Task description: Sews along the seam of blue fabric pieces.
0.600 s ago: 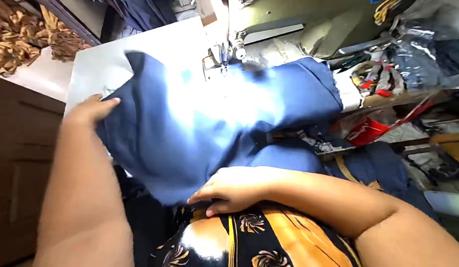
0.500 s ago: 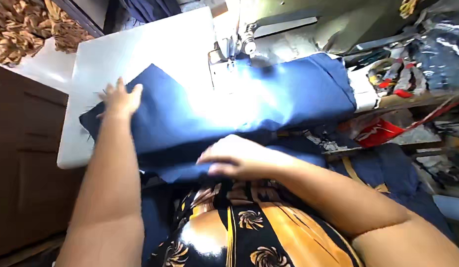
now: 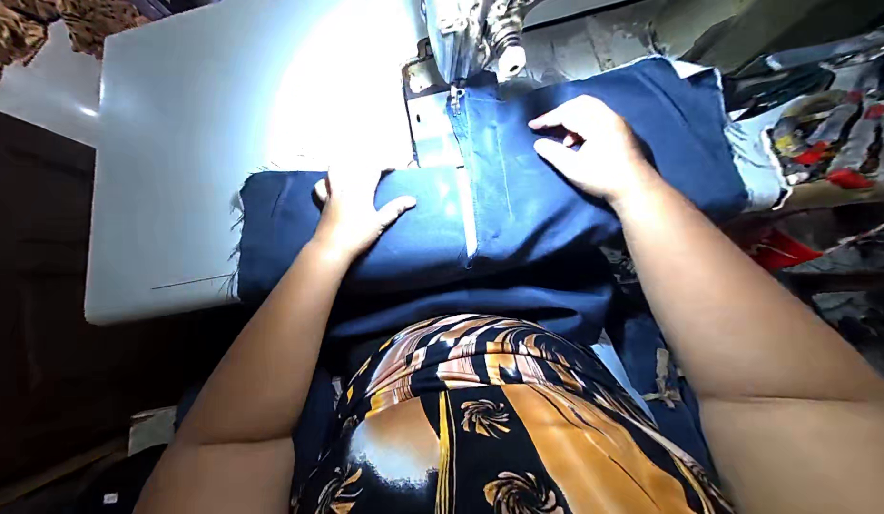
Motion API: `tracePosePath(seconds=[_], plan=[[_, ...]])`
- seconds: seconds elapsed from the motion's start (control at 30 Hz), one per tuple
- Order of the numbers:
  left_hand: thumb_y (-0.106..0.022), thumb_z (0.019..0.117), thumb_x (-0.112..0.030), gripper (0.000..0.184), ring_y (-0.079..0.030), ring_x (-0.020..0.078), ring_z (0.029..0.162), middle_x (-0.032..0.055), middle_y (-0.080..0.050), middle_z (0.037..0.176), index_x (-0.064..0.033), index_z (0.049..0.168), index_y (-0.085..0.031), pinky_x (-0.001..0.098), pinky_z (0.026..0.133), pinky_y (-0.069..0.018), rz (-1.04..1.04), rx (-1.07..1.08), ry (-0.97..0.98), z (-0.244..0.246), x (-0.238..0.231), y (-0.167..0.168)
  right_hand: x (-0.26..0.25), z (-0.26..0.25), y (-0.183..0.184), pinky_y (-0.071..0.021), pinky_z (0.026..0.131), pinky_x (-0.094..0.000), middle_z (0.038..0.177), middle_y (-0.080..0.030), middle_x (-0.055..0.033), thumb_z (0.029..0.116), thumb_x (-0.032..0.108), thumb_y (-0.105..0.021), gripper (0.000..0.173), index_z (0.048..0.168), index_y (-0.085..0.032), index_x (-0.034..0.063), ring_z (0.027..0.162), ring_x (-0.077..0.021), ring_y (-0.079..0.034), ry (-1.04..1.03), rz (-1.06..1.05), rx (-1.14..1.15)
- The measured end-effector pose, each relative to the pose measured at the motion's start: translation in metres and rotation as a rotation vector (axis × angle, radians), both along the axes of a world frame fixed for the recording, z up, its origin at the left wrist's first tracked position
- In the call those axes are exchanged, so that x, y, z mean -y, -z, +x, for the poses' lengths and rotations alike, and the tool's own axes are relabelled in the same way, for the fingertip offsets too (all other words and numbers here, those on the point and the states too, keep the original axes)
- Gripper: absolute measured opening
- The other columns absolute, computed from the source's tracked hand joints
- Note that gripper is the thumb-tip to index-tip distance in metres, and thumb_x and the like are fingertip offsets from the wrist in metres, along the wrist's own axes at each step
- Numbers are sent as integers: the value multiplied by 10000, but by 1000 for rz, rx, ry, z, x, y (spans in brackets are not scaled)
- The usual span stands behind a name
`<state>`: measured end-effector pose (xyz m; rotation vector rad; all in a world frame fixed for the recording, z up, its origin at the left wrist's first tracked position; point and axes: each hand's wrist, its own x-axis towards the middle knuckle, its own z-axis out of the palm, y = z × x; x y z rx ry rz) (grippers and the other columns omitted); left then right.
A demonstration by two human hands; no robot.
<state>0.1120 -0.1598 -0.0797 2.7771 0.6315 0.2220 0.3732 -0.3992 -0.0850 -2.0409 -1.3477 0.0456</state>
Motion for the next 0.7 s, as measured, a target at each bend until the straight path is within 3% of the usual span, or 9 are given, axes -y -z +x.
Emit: tracePosePath(seconds=[0.1,0.17,0.23,0.33,0.4,0.43,0.5,0.63,0.7], plan=[[-610,969,-544,538,-563,440,1233,207,-679,1184,-42,1140,-707,714,1029,-318,-29,4,120,1,-5,-1,-3,3,1,-513,828,-399,1192,-662,-204,1007,275,-563,357,1229,-716,41,962,-272,-634,4,-1,24],[-609,1002,-408,413,-577,436,1149,217,-650,1088,-6,1037,-696,723,1009,-318,-59,-77,212,4,-6,-17,-7,-2,-5,-480,971,-487,1204,-670,-203,1012,322,-556,391,1246,-716,53,1092,-333,-634,17,-57,59],[-549,1053,-293,329,-669,356,944,188,-679,941,7,1034,-684,612,849,-501,-55,-98,295,3,1,-46,-16,-21,-19,-387,1097,-564,1282,-665,-207,988,411,-585,494,1315,-682,53,1249,-376,-592,-20,-37,52],[-487,1055,-226,257,-618,147,736,87,-646,836,-23,1077,-643,357,674,-524,-43,107,413,-12,19,-101,-29,-81,-45,-435,1141,-340,1423,-602,-139,877,444,-746,769,1468,-521,6,1340,-179,-548,-286,161,-256],[-551,1051,-250,272,-620,208,854,149,-656,981,-31,1198,-618,397,770,-521,53,204,464,-26,13,-138,-29,-128,-44,-542,992,-278,1255,-681,-98,786,312,-838,710,1371,-595,-8,1140,-87,-647,-462,190,-501],[-582,1041,-308,325,-598,209,926,133,-656,1053,-84,1275,-608,396,829,-487,85,238,465,-30,1,-147,-24,-148,-38,-595,840,-272,1040,-742,-53,781,230,-853,485,1186,-695,15,938,-58,-698,-505,134,-580],[-611,1002,-367,428,-609,241,1042,108,-687,1152,-145,1367,-588,453,923,-464,144,256,405,-25,-23,-150,-12,-169,-24,-563,691,-292,802,-714,-23,911,233,-756,194,937,-735,41,752,-53,-673,-576,-143,-686],[-682,922,-214,346,-659,384,1089,227,-694,1129,26,1171,-663,608,955,-477,72,144,152,20,-14,-89,14,-171,-10,-536,743,-341,858,-700,-61,1020,286,-618,278,1024,-713,26,813,-101,-662,-537,-386,-712],[-612,960,-215,351,-640,399,1159,228,-687,1181,13,1220,-671,620,992,-464,-14,31,59,42,-4,-43,17,-165,1,-522,744,-438,838,-676,-104,1027,290,-612,297,970,-698,11,821,-204,-661,-420,-518,-621]])
